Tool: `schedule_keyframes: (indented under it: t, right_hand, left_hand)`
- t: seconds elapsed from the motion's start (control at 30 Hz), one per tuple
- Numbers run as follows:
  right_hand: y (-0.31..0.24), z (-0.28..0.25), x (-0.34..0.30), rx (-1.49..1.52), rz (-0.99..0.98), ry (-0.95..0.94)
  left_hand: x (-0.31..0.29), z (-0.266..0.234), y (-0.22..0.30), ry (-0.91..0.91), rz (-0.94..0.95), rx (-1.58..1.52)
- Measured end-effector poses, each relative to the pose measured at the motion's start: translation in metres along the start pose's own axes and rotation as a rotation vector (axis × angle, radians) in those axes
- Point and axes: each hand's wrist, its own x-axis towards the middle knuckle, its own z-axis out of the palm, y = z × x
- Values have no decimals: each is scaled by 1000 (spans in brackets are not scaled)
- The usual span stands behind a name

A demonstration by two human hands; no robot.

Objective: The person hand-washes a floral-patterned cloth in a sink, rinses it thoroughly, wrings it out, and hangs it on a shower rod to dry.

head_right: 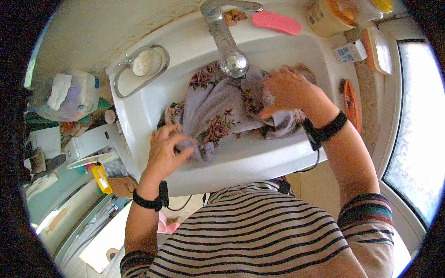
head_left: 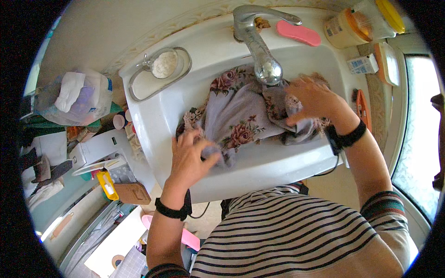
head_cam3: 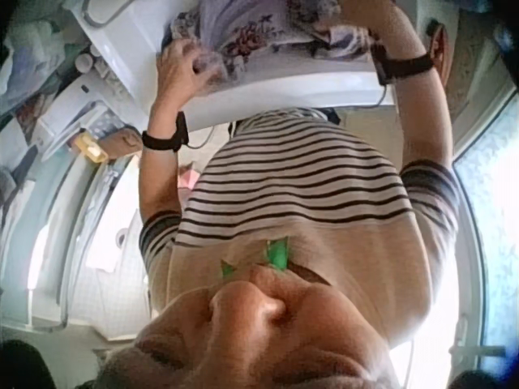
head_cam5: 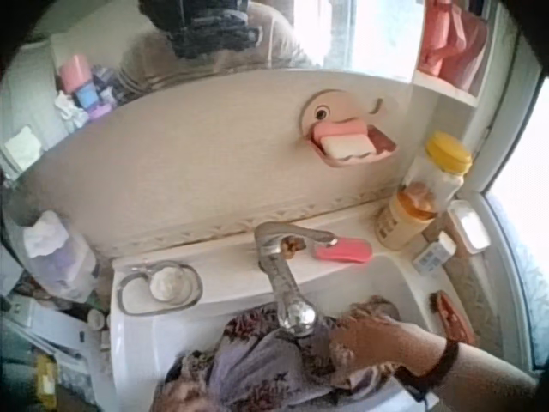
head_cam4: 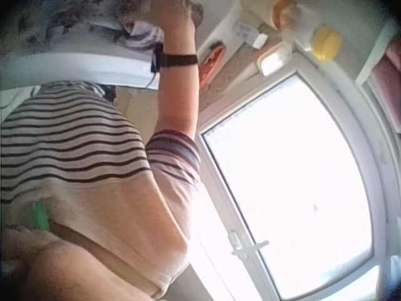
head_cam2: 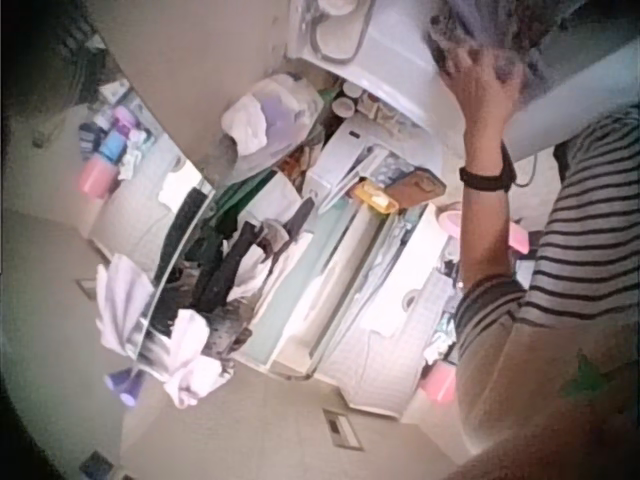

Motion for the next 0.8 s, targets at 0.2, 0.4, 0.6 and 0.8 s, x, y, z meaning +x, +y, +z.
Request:
schedule_keyframes:
  t: [0.2,0.4,0.6,0.8]
  right_hand:
    - [-30,55,96,296,-25,321]
    - [-40,74,102,153,108,-40]
    - [-43,40,11,90,19,-109]
    - [-69,-1,-71,183,-250,307]
  left_hand:
    - [78,57,-8,161,-164,-258]
    - [80,61,7,-23,-241,-132]
    - [22,25,30,25,41,-82]
    - [-13,-30,62,291,247,-153]
